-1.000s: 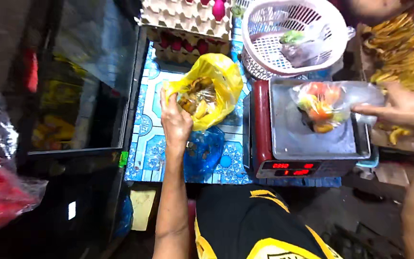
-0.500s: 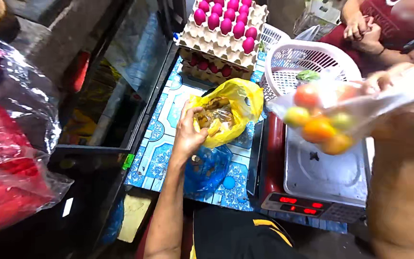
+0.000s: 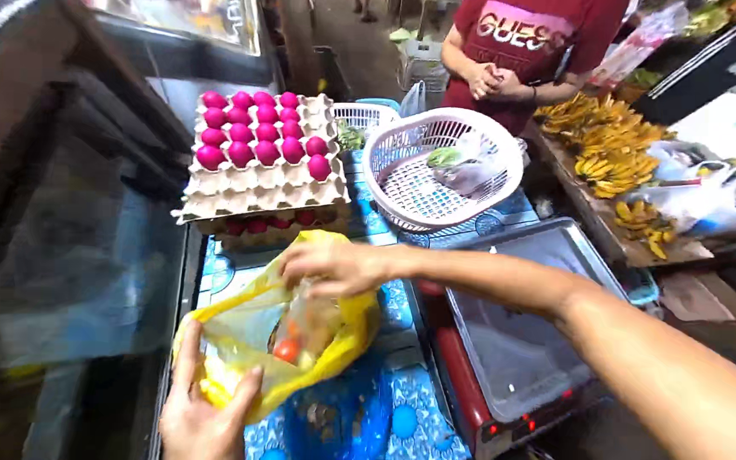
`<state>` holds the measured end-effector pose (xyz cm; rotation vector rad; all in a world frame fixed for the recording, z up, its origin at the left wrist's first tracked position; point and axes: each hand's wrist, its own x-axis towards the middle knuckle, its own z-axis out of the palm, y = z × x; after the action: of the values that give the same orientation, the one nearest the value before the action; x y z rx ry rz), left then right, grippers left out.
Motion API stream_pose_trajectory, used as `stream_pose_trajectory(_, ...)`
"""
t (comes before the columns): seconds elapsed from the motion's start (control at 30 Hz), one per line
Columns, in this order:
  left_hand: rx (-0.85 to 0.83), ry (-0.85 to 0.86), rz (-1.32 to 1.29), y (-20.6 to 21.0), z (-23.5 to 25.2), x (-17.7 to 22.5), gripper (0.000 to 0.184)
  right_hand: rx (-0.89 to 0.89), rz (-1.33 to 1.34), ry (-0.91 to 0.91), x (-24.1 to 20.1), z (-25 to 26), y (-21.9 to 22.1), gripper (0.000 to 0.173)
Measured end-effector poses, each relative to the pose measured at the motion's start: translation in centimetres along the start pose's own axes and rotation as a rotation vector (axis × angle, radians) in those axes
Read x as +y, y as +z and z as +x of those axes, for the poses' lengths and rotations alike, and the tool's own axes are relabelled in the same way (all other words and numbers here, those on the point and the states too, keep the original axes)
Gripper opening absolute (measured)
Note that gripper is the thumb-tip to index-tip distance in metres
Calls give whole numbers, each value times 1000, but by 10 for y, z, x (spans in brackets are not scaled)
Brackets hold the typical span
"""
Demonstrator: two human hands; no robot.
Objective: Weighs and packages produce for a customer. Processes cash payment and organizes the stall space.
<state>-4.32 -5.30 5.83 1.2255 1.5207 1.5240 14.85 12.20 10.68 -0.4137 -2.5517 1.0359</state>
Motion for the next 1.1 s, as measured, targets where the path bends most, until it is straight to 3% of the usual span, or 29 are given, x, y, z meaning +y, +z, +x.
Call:
stream_pose_trajectory(0.03, -6, 3, 4, 1, -2, -2, 101, 141, -79, 13, 15, -11, -28, 19)
stream_pose_trajectory(0.07, -13, 0, -10, 1, -4, -5, 100, 256, -202, 140, 33, -25, -65, 20)
stream_pose_trajectory(0.1, -17, -5, -17, 2, -6, -6, 98, 304, -372, 382, 51, -44, -106, 25)
stream_pose_trajectory(0.2, -30, -59, 11, 14, -9, -3, 97, 185, -686, 1270, 125, -130, -194, 64)
stream_pose_trajectory(0.23, -35, -67, 34, 20, -8, -2, 97, 149, -720, 1443, 146, -163, -207, 71)
stream_pose_trajectory(0.27, -30, -73, 55, 25, -7, -2, 97, 97, -724, 1531, 164, -192, -217, 67)
stream_pose_trajectory(0.3, -21, -85, 78, 30, -7, -1, 96, 47, -688, 1535, 177, -216, -224, 58)
stream_pose_trajectory(0.37, 2, -106, 114, 35, -4, 1, 96, 137, -614, 1314, 193, -249, -236, 31)
stream_pose_trajectory(0.47, 29, -118, 130, 37, -2, 1, 95, 422, -566, 976, 171, -241, -247, 26)
stream_pose_trajectory(0.67, 33, -141, 71, 46, -13, 12, 92, 807, -512, 824, 6, -233, -273, 28)
stream_pose_trajectory(0.77, 27, -119, 36, 55, -19, 19, 89, 910, -437, 737, -65, -244, -257, 16)
stream_pose_trajectory(0.93, 24, -142, 26, 63, -34, 21, 87, 895, -162, 650, -120, -246, -206, 3)
stream_pose_trajectory(1.1, 5, -147, 89, 64, -51, 11, 90, 698, -74, 584, -117, -277, -153, 5)
